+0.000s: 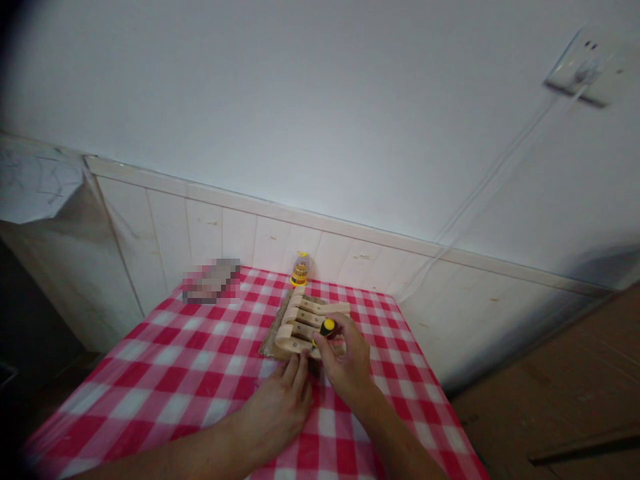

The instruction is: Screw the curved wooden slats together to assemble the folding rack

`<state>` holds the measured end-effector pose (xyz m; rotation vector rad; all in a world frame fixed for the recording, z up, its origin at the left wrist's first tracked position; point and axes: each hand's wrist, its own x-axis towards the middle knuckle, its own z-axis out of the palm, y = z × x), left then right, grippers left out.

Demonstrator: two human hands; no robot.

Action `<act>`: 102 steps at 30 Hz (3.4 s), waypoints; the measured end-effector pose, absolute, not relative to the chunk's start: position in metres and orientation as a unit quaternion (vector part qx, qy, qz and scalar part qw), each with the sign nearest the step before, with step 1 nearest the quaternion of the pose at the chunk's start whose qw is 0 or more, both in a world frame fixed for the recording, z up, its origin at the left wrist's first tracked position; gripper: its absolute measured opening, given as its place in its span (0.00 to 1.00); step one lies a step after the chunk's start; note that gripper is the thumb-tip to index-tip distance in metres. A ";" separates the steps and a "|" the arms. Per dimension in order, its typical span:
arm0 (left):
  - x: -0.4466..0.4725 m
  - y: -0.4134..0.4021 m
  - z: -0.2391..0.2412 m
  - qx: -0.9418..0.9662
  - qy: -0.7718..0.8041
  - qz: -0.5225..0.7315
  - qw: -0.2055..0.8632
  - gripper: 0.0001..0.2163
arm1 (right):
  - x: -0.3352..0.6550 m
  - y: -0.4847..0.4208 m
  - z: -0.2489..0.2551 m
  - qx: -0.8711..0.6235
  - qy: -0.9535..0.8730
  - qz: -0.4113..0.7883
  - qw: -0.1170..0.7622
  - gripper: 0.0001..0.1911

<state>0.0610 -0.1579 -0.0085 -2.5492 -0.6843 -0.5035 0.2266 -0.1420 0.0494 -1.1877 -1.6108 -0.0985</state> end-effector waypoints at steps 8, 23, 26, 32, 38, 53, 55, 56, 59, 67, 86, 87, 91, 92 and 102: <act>0.060 -0.159 -0.006 -0.919 -0.246 -0.196 0.239 0.16 | 0.227 -0.144 0.038 -0.495 -0.643 0.016 0.585 0.14; 0.062 -0.157 -0.012 -0.918 -0.247 -0.209 0.231 0.17 | 0.218 -0.145 0.027 -0.473 -0.662 0.128 0.567 0.18; 0.063 -0.158 -0.013 -0.920 -0.241 -0.206 0.229 0.17 | 0.218 -0.145 0.025 -0.473 -0.667 0.132 0.561 0.19; 0.063 -0.158 -0.013 -0.921 -0.251 -0.194 0.227 0.18 | 0.219 -0.145 0.029 -0.459 -0.690 0.107 0.549 0.18; 0.062 -0.158 -0.011 -0.920 -0.250 -0.195 0.231 0.18 | 0.219 -0.148 0.036 -0.465 -0.702 0.083 0.533 0.18; 0.062 -0.157 -0.008 -0.917 -0.247 -0.205 0.236 0.16 | 0.216 -0.144 0.035 -0.496 -0.666 0.075 0.552 0.16; 0.061 -0.158 -0.008 -0.918 -0.246 -0.203 0.234 0.16 | 0.216 -0.144 0.035 -0.495 -0.663 0.079 0.556 0.16; 0.061 -0.159 -0.008 -0.919 -0.247 -0.201 0.233 0.16 | 0.215 -0.144 0.035 -0.495 -0.661 0.079 0.558 0.16; 0.061 -0.159 -0.008 -0.921 -0.246 -0.195 0.230 0.16 | 0.217 -0.144 0.034 -0.495 -0.660 0.069 0.561 0.15; 0.061 -0.160 -0.009 -0.925 -0.259 -0.177 0.213 0.16 | 0.232 -0.146 0.044 -0.513 -0.653 0.000 0.557 0.18; 0.060 -0.160 -0.004 -0.929 -0.250 -0.171 0.213 0.15 | 0.232 -0.144 0.050 -0.507 -0.688 0.001 0.519 0.17; 0.060 -0.160 -0.004 -0.929 -0.252 -0.171 0.212 0.15 | 0.232 -0.144 0.050 -0.507 -0.686 -0.003 0.521 0.16; 0.060 -0.160 -0.006 -0.930 -0.256 -0.167 0.206 0.15 | 0.230 -0.144 0.050 -0.507 -0.683 -0.010 0.526 0.14; 0.060 -0.160 -0.007 -0.930 -0.256 -0.165 0.204 0.15 | 0.229 -0.144 0.051 -0.508 -0.681 -0.012 0.528 0.14; 0.060 -0.160 -0.007 -0.928 -0.252 -0.176 0.209 0.15 | 0.227 -0.142 0.047 -0.526 -0.660 -0.012 0.536 0.13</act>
